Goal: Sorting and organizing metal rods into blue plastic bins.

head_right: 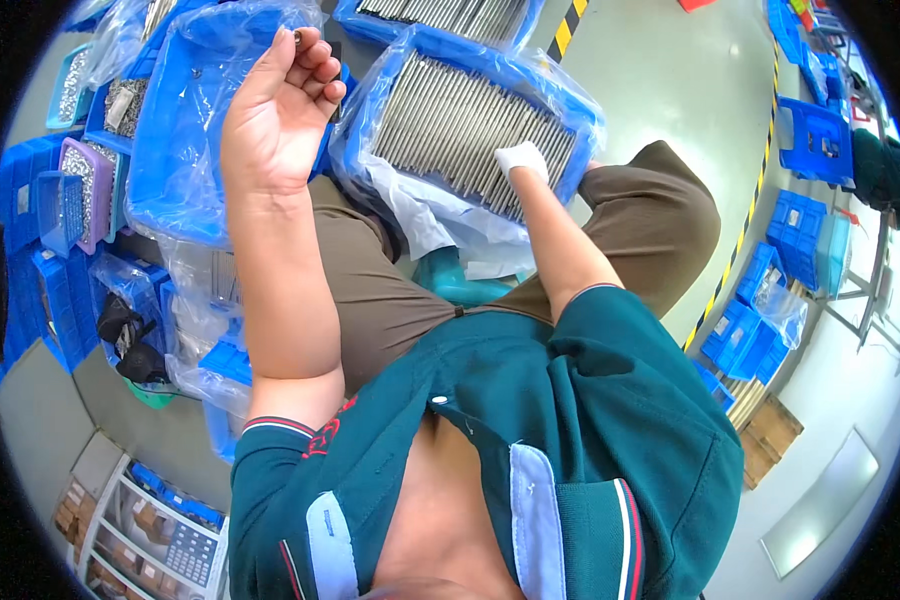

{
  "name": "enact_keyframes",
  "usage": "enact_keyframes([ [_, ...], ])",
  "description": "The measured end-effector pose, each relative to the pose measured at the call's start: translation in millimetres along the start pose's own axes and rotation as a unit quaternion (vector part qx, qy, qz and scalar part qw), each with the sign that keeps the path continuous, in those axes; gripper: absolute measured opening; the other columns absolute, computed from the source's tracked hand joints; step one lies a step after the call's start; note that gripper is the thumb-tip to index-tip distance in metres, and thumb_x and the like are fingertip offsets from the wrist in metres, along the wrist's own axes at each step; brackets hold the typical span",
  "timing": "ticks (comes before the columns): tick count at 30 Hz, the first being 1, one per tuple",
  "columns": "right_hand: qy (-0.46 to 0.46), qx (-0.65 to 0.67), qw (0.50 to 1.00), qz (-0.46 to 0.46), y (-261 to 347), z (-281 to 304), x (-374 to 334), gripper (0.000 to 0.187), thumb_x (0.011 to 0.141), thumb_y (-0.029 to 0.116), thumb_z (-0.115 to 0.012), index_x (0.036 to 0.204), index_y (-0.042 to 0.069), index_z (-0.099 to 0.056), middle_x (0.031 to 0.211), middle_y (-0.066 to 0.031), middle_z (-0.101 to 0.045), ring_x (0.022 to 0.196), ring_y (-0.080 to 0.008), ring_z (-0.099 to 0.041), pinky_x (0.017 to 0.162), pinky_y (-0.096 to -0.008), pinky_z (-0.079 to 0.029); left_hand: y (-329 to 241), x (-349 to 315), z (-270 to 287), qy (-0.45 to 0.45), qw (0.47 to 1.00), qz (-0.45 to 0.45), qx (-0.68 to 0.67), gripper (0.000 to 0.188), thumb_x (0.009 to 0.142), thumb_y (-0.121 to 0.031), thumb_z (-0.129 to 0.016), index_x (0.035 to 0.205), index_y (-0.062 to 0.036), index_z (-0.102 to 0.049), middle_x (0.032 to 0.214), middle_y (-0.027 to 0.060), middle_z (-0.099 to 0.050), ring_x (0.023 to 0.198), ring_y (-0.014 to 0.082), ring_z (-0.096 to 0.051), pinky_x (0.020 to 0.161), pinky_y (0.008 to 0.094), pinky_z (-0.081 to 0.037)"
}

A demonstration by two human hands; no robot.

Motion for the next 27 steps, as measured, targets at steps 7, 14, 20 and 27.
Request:
enact_keyframes([
  [7, -0.060, 0.018, 0.991, -0.115, 40, -4, -19, 0.035, 0.068, 0.024, -0.065, 0.095, 0.002, -0.067, 0.105, -0.0190, -0.064, 0.101, -0.0280, -0.062, 0.085, -0.0342, -0.050, -11, -3, 13, 0.012, 1.000, 0.003, -0.018, 0.022, 0.086, -0.022, -0.062, 0.095, -0.0021, -0.061, 0.086, 0.0063, -0.061, 0.080, 0.0183, -0.056, 0.071, 0.0307, -0.045],
  [14, -0.086, -0.026, 0.979, -0.185, 57, -20, -5, 0.031, 0.073, 0.020, -0.064, 0.099, 0.003, -0.066, 0.107, -0.0157, -0.063, 0.100, -0.0273, -0.062, 0.082, -0.0354, -0.051, -19, -5, 26, 0.010, 0.999, -0.003, -0.047, 0.021, 0.087, -0.021, -0.061, 0.095, -0.0017, -0.060, 0.085, 0.0065, -0.061, 0.079, 0.0181, -0.056, 0.071, 0.0309, -0.045],
  [20, -0.055, -0.061, 0.991, -0.107, 56, -6, -8, 0.037, 0.071, 0.024, -0.056, 0.095, -0.001, -0.067, 0.101, -0.0212, -0.064, 0.101, -0.0300, -0.061, 0.086, -0.0328, -0.048, -22, -1, 28, 0.001, 0.998, -0.004, -0.063, 0.020, 0.086, -0.021, -0.062, 0.094, -0.0025, -0.061, 0.083, 0.0058, -0.062, 0.076, 0.0161, -0.057, 0.068, 0.0283, -0.045],
  [27, -0.134, -0.038, 0.980, -0.140, 69, 7, -26, 0.034, 0.069, 0.023, -0.066, 0.095, 0.001, -0.067, 0.103, -0.0180, -0.064, 0.097, -0.0273, -0.063, 0.082, -0.0335, -0.051, -24, -1, 34, -0.017, 0.997, -0.012, -0.072, 0.019, 0.085, -0.021, -0.063, 0.092, -0.0032, -0.063, 0.080, 0.0053, -0.063, 0.072, 0.0141, -0.058, 0.065, 0.0253, -0.045],
])
Point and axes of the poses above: each hand's wrist, its own x-axis towards the middle knuckle, its own z-axis out of the back of the hand, y = z × x, the point moved 4 cm from there along x, towards the middle knuckle
